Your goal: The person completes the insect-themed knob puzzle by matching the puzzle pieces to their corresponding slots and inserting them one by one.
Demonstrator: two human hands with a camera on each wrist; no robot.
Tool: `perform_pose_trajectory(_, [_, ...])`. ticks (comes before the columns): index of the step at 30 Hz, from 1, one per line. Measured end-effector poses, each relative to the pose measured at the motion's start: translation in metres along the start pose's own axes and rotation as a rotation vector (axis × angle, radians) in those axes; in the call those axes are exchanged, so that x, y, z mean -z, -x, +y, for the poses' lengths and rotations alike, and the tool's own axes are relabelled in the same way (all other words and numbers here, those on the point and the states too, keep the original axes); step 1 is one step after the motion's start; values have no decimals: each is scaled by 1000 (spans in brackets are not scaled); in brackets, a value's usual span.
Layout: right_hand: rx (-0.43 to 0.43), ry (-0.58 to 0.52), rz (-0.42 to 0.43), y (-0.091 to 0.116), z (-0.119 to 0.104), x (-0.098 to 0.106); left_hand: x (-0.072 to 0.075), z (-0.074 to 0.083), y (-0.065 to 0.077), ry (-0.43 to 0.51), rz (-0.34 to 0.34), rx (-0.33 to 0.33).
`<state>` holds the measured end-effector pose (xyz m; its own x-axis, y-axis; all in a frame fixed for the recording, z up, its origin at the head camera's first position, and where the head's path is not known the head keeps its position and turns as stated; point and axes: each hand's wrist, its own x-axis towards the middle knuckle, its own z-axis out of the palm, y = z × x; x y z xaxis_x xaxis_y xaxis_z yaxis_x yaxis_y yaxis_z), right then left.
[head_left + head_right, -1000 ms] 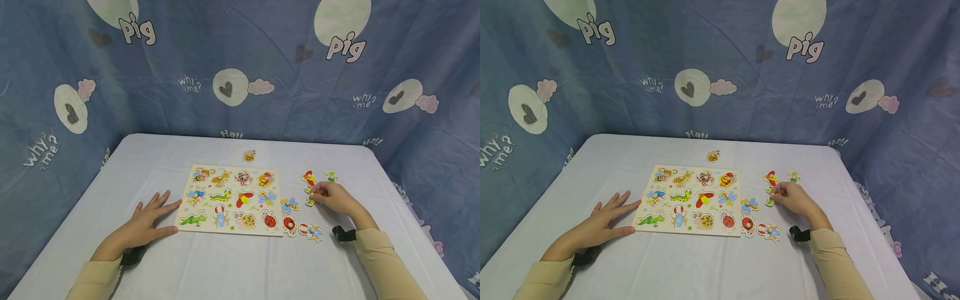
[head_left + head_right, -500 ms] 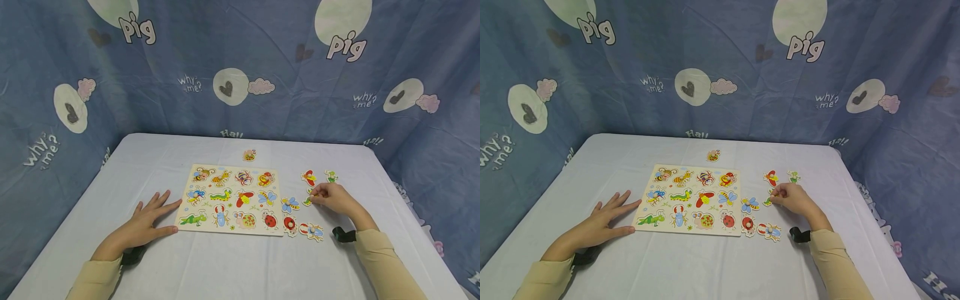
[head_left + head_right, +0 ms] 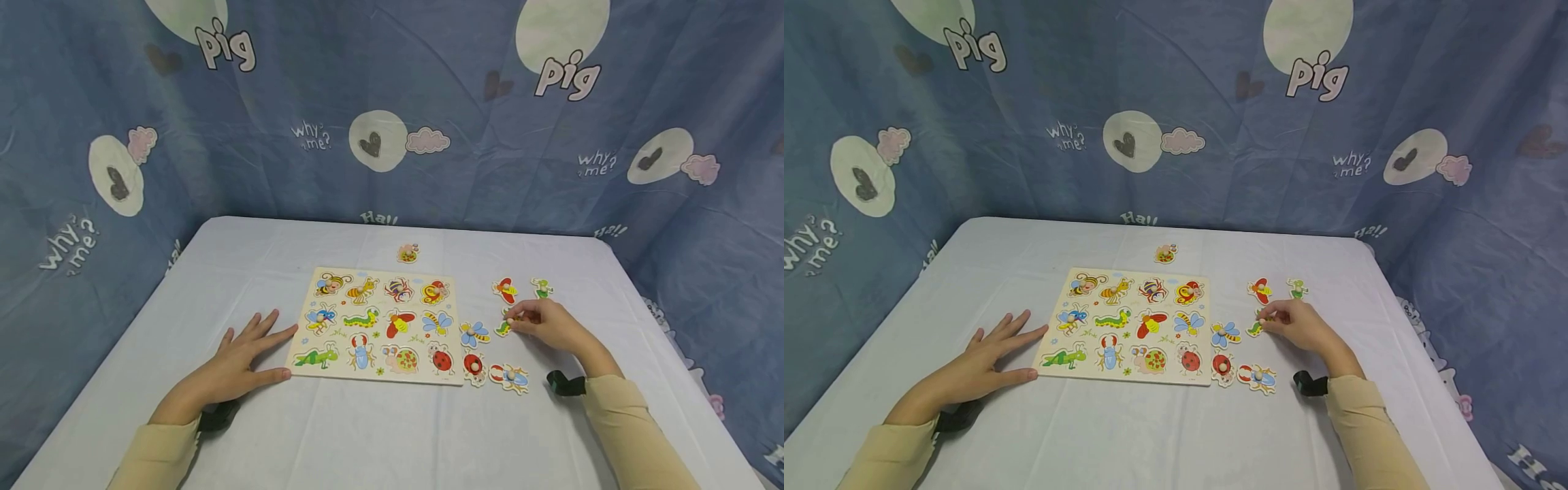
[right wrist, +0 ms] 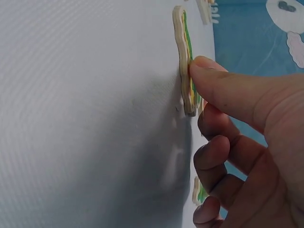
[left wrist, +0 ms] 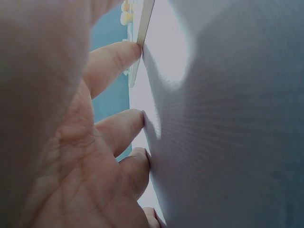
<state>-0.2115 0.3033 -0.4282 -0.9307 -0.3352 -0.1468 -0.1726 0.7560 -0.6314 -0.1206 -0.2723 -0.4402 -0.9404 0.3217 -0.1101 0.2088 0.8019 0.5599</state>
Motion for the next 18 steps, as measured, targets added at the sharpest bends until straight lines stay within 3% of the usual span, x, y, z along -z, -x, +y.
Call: perform_pose_trajectory(18, [13,21,56,-2,-15,-1,1,2,0,13,-4,13])
